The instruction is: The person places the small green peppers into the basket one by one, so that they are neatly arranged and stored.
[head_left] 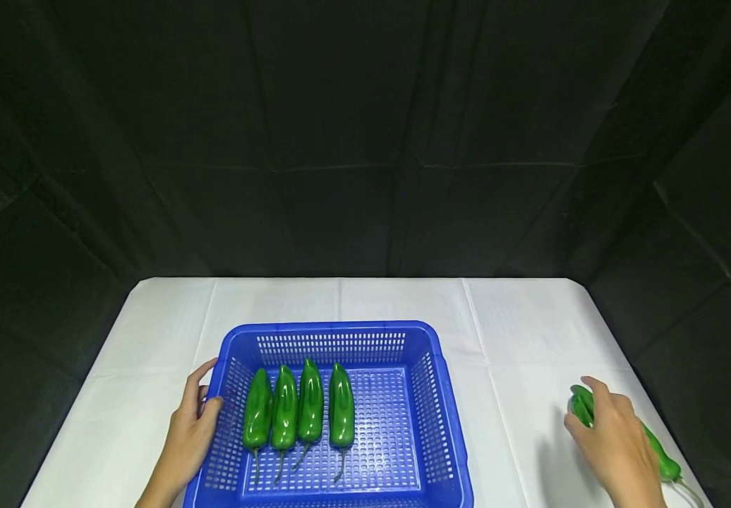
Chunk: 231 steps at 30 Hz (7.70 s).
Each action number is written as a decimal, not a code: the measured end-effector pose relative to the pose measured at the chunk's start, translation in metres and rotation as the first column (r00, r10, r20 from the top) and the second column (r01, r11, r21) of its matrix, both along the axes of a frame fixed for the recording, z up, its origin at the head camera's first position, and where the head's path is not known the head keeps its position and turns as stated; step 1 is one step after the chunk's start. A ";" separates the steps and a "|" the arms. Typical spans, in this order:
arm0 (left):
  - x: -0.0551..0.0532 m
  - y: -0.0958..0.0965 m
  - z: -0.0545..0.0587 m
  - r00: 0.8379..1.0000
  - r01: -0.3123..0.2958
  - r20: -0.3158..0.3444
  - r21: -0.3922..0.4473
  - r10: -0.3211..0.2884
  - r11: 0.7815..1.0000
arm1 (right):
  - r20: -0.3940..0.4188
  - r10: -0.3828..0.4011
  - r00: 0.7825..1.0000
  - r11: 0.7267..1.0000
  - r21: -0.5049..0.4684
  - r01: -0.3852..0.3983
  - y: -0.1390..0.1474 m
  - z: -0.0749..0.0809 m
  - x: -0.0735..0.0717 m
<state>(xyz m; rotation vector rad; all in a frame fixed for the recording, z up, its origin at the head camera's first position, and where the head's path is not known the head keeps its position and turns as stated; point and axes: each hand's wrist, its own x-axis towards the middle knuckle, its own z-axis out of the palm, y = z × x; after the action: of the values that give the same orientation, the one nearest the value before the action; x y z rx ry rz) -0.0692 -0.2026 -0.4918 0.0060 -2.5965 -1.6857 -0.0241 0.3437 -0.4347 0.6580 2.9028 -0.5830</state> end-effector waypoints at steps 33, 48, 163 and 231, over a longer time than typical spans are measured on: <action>0.000 0.001 0.000 1.000 0.002 0.005 -0.027 -0.002 1.000 | 0.180 -0.069 0.981 0.997 -0.032 0.076 0.028 -0.042 0.004; 0.000 0.001 0.001 1.000 -0.001 0.020 -0.024 0.001 1.000 | 0.077 -0.087 0.993 0.996 -0.009 0.088 0.026 -0.055 0.003; 0.000 -0.001 0.000 1.000 0.015 0.007 -0.026 -0.015 1.000 | -0.404 0.210 0.890 0.956 -0.104 -0.273 -0.135 0.055 -0.046; 0.001 -0.001 0.002 1.000 0.005 0.004 -0.031 -0.005 1.000 | -0.216 0.562 0.799 0.780 -0.182 -0.598 -0.239 -0.010 -0.084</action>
<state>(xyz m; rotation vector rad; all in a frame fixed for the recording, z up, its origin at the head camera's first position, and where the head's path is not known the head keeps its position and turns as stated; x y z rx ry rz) -0.0684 -0.2034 -0.4900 0.0014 -2.6270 -1.6485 -0.1085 0.1042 -0.4452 -0.3379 2.8567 -0.8930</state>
